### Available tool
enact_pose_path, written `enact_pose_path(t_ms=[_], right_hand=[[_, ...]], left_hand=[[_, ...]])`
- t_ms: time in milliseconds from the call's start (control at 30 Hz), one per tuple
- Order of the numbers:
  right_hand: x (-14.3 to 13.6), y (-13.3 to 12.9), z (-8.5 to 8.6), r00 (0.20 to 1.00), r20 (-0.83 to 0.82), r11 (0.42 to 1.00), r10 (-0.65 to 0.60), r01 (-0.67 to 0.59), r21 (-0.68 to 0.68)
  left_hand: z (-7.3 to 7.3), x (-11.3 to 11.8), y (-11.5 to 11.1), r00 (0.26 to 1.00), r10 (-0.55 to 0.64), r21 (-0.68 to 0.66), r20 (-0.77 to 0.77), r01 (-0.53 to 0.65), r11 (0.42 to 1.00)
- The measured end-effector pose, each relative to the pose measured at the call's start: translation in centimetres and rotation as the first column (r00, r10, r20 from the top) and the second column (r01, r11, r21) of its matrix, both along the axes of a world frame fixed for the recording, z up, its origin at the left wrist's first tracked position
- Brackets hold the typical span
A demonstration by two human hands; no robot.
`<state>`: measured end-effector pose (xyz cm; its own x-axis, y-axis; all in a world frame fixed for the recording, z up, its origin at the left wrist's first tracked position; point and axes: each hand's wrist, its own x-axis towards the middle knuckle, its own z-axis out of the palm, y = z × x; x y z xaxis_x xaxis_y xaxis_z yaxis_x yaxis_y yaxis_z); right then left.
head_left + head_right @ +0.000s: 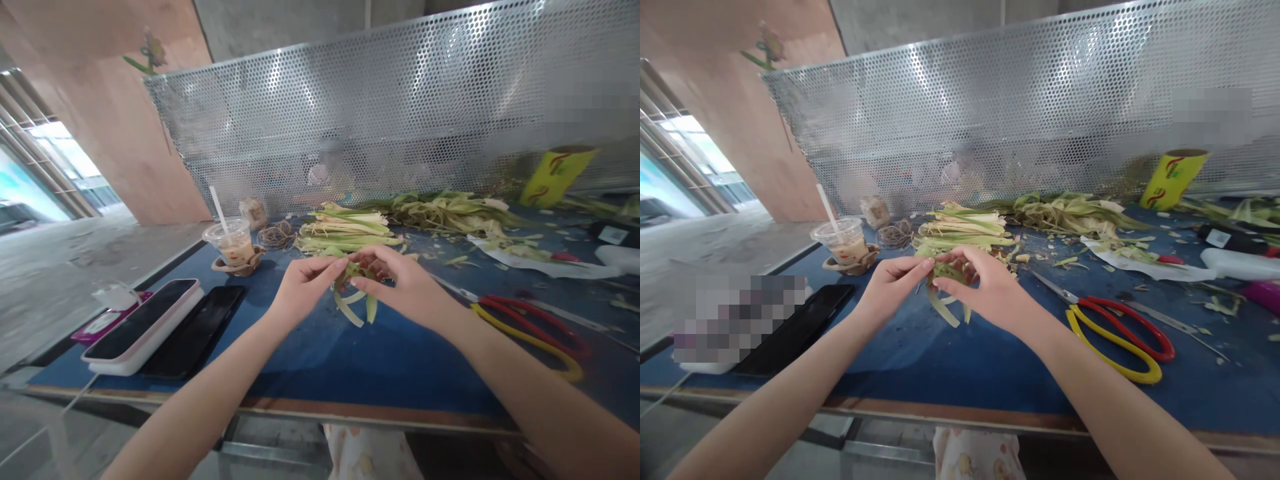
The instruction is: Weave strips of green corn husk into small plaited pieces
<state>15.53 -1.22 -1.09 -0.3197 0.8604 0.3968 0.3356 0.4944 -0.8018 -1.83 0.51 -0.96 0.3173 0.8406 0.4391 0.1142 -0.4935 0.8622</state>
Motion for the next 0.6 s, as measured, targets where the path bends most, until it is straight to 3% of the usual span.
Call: enact_pose_path(t_ms=[67,200,367,600], right_hand=[[-0.43,0.23,-0.27,0.995,-0.098,0.997,0.033,-0.039,-0.06],[-0.8,0.54,-0.48,0.952,-0.295,0.984,0.08,-0.123,-0.131],[-0.93,0.53,-0.73,0.947,-0.312,0.97,0.078,-0.144,-0.195],[-1.09,0.35,-0.69,0.947,-0.32,0.956,0.032,-0.123,-0.268]], left_hand=[[0.07,0.13,-0.33,0.999,-0.003,0.015,-0.032,0.004,1.0],[0.39,0.46,-0.96,0.998,-0.055,-0.091,-0.033,0.052,0.995],[0.43,0.5,-1.09,0.999,0.038,-0.126,-0.034,-0.042,0.991],[-0.2,0.26,-0.98,0.981,0.127,0.004,-0.148,-0.128,0.992]])
